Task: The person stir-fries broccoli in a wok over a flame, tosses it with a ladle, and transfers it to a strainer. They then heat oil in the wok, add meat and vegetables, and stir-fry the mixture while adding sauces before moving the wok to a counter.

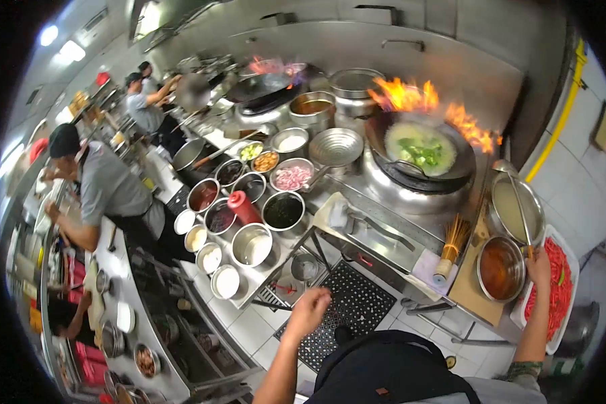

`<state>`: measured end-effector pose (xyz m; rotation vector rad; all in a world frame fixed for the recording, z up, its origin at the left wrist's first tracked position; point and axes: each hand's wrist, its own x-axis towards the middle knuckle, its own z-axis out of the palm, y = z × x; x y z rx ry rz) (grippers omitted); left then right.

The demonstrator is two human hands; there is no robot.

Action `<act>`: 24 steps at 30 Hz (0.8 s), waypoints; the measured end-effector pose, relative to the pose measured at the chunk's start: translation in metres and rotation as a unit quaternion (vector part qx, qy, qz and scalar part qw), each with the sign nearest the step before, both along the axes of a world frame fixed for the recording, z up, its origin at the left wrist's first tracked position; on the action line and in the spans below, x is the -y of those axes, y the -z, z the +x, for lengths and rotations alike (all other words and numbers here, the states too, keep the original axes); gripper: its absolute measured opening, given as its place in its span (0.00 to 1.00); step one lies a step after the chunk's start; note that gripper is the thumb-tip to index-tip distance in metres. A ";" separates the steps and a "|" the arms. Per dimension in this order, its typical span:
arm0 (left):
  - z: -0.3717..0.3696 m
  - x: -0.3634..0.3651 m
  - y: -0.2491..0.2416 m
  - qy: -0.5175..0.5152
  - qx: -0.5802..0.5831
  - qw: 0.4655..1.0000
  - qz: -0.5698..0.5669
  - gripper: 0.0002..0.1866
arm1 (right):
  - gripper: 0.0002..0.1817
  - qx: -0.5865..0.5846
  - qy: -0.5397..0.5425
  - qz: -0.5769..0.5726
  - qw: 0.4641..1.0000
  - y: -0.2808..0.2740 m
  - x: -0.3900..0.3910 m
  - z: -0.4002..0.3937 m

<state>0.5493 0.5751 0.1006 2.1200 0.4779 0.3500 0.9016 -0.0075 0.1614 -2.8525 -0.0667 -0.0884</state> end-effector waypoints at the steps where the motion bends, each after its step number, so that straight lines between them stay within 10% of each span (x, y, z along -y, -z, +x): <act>1: 0.025 -0.018 -0.014 -0.017 -0.006 0.999 -0.028 0.14 | 0.20 0.040 0.001 -0.006 0.999 0.018 0.014 0.010; 12: 0.251 -0.126 0.051 -0.040 -0.105 0.994 0.007 0.47 | 0.18 0.056 0.086 0.094 0.990 -0.009 -0.023 -0.008; 17: 0.269 -0.127 0.066 0.043 -0.038 0.995 0.083 0.40 | 0.26 -0.100 0.110 0.324 0.934 -0.126 -0.139 -0.036; 24: 0.291 -0.114 0.052 0.016 -0.063 0.997 0.051 0.27 | 0.29 -0.119 -0.175 0.112 0.971 -0.119 -0.165 0.035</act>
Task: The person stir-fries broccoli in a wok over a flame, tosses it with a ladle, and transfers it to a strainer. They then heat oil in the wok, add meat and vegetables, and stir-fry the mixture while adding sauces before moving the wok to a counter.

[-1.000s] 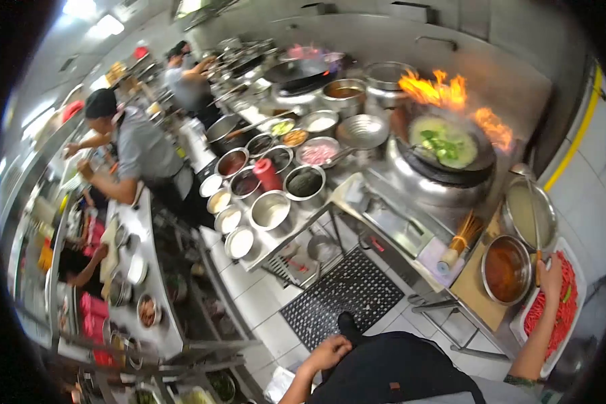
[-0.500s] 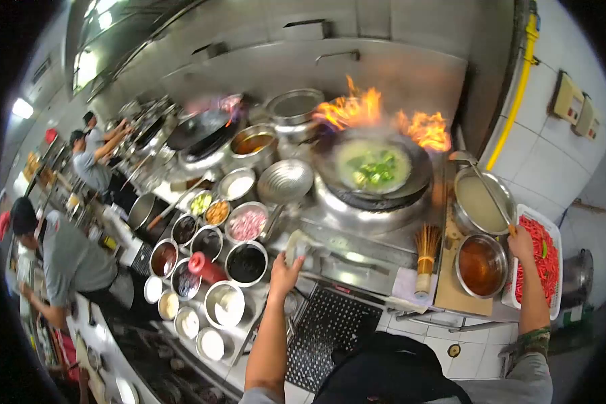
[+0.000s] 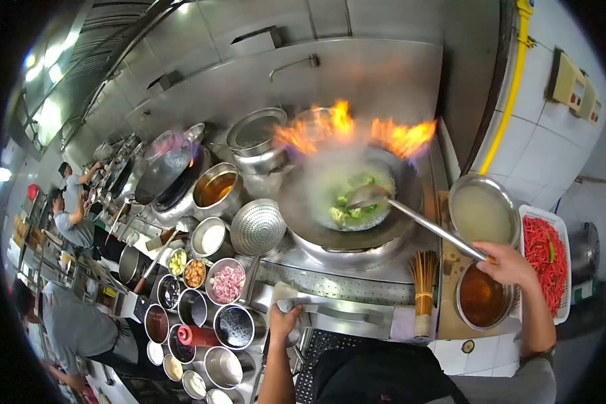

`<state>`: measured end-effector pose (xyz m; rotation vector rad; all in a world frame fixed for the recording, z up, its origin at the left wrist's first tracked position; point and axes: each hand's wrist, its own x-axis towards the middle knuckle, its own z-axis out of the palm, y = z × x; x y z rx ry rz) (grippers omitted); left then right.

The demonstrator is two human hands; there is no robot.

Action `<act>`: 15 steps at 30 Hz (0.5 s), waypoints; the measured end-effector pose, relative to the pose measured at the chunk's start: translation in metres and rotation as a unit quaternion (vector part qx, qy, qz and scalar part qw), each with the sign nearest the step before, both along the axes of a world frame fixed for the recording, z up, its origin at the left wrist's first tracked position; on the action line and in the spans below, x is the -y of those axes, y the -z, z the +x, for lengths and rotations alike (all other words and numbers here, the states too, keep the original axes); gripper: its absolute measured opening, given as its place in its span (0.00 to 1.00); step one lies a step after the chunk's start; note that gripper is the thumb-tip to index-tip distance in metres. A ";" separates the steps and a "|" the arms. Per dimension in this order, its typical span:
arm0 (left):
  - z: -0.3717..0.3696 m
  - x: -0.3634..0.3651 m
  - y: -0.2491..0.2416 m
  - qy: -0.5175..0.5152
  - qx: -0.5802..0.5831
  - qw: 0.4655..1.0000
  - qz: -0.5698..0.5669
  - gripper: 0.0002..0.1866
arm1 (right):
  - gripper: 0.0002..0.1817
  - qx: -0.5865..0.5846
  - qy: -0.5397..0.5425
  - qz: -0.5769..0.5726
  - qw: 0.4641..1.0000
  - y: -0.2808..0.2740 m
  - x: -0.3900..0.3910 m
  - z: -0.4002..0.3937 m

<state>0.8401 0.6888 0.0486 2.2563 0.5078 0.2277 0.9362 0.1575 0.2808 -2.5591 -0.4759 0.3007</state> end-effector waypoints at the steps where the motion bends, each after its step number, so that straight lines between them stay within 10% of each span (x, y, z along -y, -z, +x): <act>1: 0.001 -0.003 0.008 -0.007 -0.001 1.000 -0.002 0.28 | 0.29 -0.005 0.018 -0.029 0.999 0.014 -0.012 0.010; 7: -0.026 -0.025 0.043 -0.043 -0.019 0.999 -0.001 0.31 | 0.29 -0.028 0.136 0.066 0.988 0.039 -0.092 0.032; 12: -0.054 0.018 -0.091 -0.094 -0.020 0.919 -0.383 0.24 | 0.25 -0.117 0.217 0.149 0.958 0.065 -0.139 0.057; 15: -0.066 0.009 -0.108 -0.081 -0.031 0.823 -0.561 0.25 | 0.18 -0.303 0.246 0.353 0.851 0.069 -0.170 0.060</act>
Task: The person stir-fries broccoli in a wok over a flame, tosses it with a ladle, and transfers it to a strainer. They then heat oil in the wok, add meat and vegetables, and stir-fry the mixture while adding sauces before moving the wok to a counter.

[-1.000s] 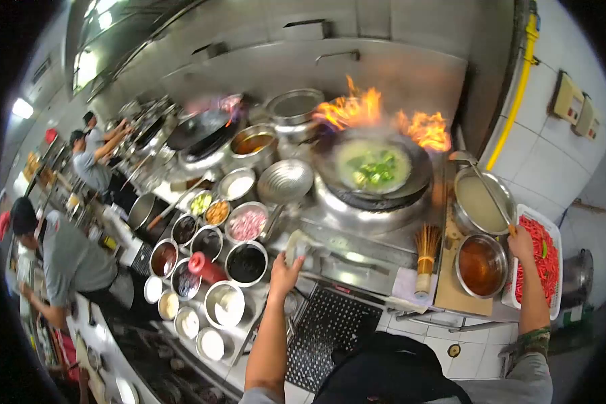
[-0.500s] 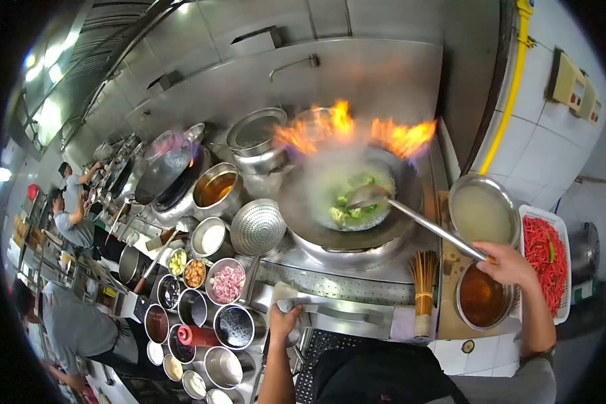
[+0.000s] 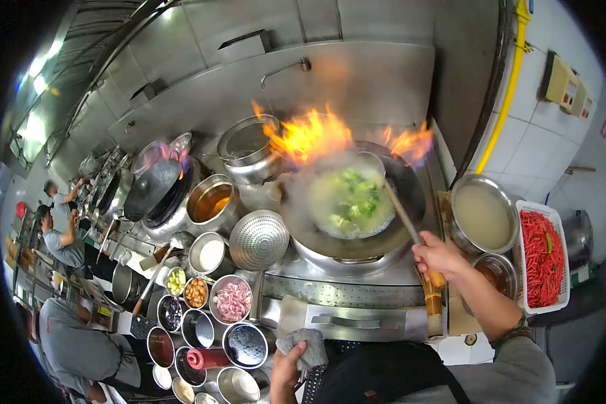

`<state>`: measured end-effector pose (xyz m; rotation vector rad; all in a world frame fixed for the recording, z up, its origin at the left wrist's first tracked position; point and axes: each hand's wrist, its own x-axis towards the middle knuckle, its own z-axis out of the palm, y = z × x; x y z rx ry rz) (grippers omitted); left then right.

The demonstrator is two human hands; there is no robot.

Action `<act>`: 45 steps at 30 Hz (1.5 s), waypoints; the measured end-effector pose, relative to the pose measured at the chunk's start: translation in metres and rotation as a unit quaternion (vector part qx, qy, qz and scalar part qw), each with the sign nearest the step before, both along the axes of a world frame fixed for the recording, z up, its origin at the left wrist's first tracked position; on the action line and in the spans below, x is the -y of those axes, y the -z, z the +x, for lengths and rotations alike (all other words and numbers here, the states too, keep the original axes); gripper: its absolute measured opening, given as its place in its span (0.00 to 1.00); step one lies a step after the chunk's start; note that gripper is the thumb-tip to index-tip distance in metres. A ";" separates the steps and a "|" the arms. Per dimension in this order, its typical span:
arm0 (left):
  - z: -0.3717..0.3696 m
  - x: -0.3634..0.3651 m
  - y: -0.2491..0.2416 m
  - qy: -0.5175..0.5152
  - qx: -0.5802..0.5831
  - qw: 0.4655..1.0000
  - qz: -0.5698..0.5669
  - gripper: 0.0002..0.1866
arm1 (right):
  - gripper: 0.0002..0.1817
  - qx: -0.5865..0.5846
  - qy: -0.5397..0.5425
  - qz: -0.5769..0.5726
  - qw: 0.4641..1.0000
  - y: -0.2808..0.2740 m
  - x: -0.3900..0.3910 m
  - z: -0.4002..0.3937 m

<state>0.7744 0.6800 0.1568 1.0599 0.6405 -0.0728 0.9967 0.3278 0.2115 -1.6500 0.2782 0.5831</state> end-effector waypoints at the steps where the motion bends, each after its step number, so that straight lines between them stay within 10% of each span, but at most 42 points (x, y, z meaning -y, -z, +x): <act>1: -0.007 -0.005 0.002 0.005 -0.001 0.997 -0.071 0.25 | 0.16 -0.055 0.014 0.097 0.994 -0.002 -0.011 -0.002; 6: -0.022 -0.021 0.010 -0.039 -0.006 0.989 -0.143 0.38 | 0.13 -0.278 0.054 0.495 0.821 -0.032 -0.001 -0.013; 13: -0.010 -0.039 0.008 0.043 0.127 0.926 -0.352 0.44 | 0.14 -0.050 -0.073 0.175 0.981 -0.084 -0.013 -0.060; 18: -0.006 -0.050 0.040 -0.010 -0.145 0.984 -0.103 0.28 | 0.33 0.096 -0.139 -0.155 0.973 -0.107 -0.028 -0.085; 19: 0.014 -0.031 -0.053 -0.010 -0.216 0.975 -0.057 0.27 | 0.35 0.146 -0.136 -0.202 0.959 -0.096 -0.019 -0.090; 21: 0.017 -0.043 0.030 0.076 0.038 0.962 -0.258 0.30 | 0.33 0.149 -0.142 -0.163 0.965 -0.088 0.006 -0.095; 25: 0.030 -0.046 0.008 0.102 0.145 0.957 -0.230 0.35 | 0.30 0.023 -0.076 -0.069 0.994 -0.110 -0.005 -0.115; 31: 0.033 -0.048 -0.005 0.107 0.147 0.972 -0.151 0.39 | 0.33 0.236 -0.143 -0.257 0.926 0.001 0.025 -0.068; 34: 0.023 -0.052 -0.012 0.074 0.085 0.988 -0.108 0.37 | 0.32 0.365 -0.147 -0.316 0.863 -0.038 -0.012 -0.057; 45: 0.012 -0.051 -0.012 0.002 0.113 0.987 -0.118 0.35 | 0.30 0.319 -0.191 -0.496 0.785 -0.026 0.016 -0.002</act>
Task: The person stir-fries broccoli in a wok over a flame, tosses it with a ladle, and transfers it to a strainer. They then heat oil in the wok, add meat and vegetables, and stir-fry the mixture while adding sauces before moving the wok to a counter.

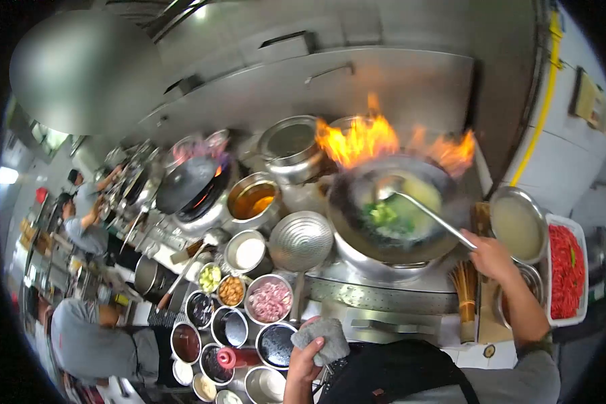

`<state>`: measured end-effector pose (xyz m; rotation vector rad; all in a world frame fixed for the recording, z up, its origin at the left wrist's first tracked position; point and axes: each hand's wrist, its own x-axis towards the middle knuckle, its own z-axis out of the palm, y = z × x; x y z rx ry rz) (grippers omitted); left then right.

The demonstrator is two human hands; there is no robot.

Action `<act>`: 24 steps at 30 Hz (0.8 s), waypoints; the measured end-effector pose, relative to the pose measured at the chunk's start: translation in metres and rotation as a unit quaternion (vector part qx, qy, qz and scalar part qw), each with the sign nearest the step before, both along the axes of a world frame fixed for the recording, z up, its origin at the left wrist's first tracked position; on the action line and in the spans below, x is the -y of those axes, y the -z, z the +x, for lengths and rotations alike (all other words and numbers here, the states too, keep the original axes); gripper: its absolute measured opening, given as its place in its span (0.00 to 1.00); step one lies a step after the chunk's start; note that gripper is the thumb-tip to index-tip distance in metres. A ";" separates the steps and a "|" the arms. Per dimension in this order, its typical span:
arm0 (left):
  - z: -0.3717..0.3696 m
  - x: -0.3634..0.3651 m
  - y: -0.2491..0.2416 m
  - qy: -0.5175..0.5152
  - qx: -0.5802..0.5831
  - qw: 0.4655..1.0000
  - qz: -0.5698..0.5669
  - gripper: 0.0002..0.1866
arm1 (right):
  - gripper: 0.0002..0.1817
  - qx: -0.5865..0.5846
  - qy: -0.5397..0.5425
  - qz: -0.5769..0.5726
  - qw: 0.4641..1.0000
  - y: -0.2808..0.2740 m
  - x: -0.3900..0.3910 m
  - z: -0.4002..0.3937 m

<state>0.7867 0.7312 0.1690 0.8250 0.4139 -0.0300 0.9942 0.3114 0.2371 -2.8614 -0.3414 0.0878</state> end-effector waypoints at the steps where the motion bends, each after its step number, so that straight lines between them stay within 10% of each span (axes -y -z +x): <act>1: -0.003 0.000 -0.008 -0.014 -0.026 1.000 0.012 0.35 | 0.30 0.025 -0.002 -0.003 1.000 -0.001 0.000 -0.001; 6: 0.010 0.011 -0.006 -0.028 -0.055 0.998 -0.006 0.35 | 0.30 0.230 -0.093 0.095 0.964 -0.042 -0.037 -0.026; 10: 0.037 0.032 -0.007 -0.017 0.027 0.999 0.040 0.39 | 0.34 -0.111 -0.212 0.356 0.903 -0.043 -0.137 -0.070; 15: 0.052 0.050 -0.019 -0.033 0.108 0.993 -0.044 0.38 | 0.36 0.082 -0.230 0.278 0.929 -0.004 -0.218 -0.086; 24: 0.058 0.041 -0.028 -0.017 -0.052 0.980 0.191 0.19 | 0.28 -0.110 -0.170 0.427 0.881 0.012 -0.219 -0.076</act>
